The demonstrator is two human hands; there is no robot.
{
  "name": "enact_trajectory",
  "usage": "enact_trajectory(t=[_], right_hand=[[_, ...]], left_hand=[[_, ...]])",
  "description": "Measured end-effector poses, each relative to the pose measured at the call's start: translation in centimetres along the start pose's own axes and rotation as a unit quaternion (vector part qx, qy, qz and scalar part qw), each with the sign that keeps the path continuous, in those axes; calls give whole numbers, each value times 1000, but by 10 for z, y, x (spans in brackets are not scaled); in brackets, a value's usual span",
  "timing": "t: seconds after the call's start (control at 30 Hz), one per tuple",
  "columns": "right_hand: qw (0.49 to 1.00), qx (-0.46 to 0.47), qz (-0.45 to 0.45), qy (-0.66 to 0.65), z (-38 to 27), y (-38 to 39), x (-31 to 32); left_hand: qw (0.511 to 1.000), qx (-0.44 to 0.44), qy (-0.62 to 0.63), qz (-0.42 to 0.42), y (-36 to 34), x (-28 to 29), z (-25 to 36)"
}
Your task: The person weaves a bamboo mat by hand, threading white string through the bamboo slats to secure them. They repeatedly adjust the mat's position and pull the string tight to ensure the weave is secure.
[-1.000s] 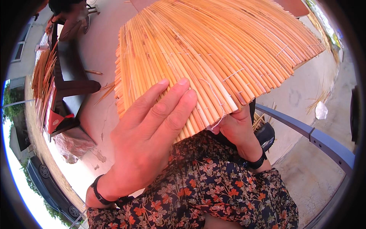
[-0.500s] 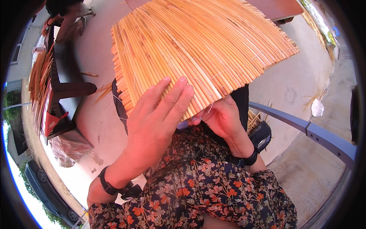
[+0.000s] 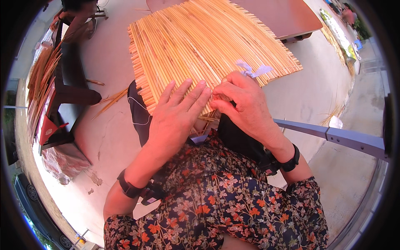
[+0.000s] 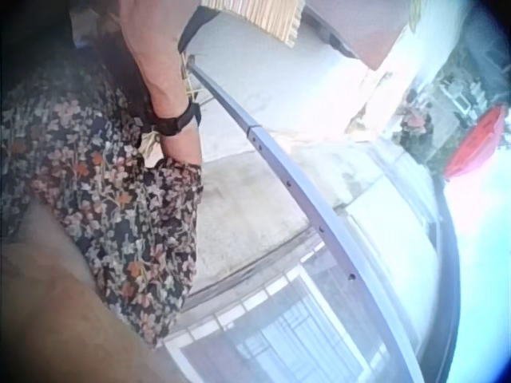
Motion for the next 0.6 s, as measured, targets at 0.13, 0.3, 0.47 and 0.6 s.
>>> enact_trajectory(t=[0.13,0.3,0.47,0.6], right_hand=[[996,-3,-62,-57,8,-14,-7],[995,30,-91,-43,15,-22,-16],[986,131,-99,-13,11,-30,-19],[985,157,-2,-73,-21,-61,-6]], left_hand=[[1000,3,6,5,7,-4,-3],[998,20,46,23,11,-7,-6],[997,22,65,35,11,-5,-8],[998,14,54,36,15,-1,-10]])
Point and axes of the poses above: each hand's wrist, its own y-axis away from the middle knuckle, its own x-axis out of the back of the hand, z = x × y, the point moved 1 cm from there along -y, towards the middle knuckle, and after that the axes turned 3 degrees about -y, right-handed, at the moved point
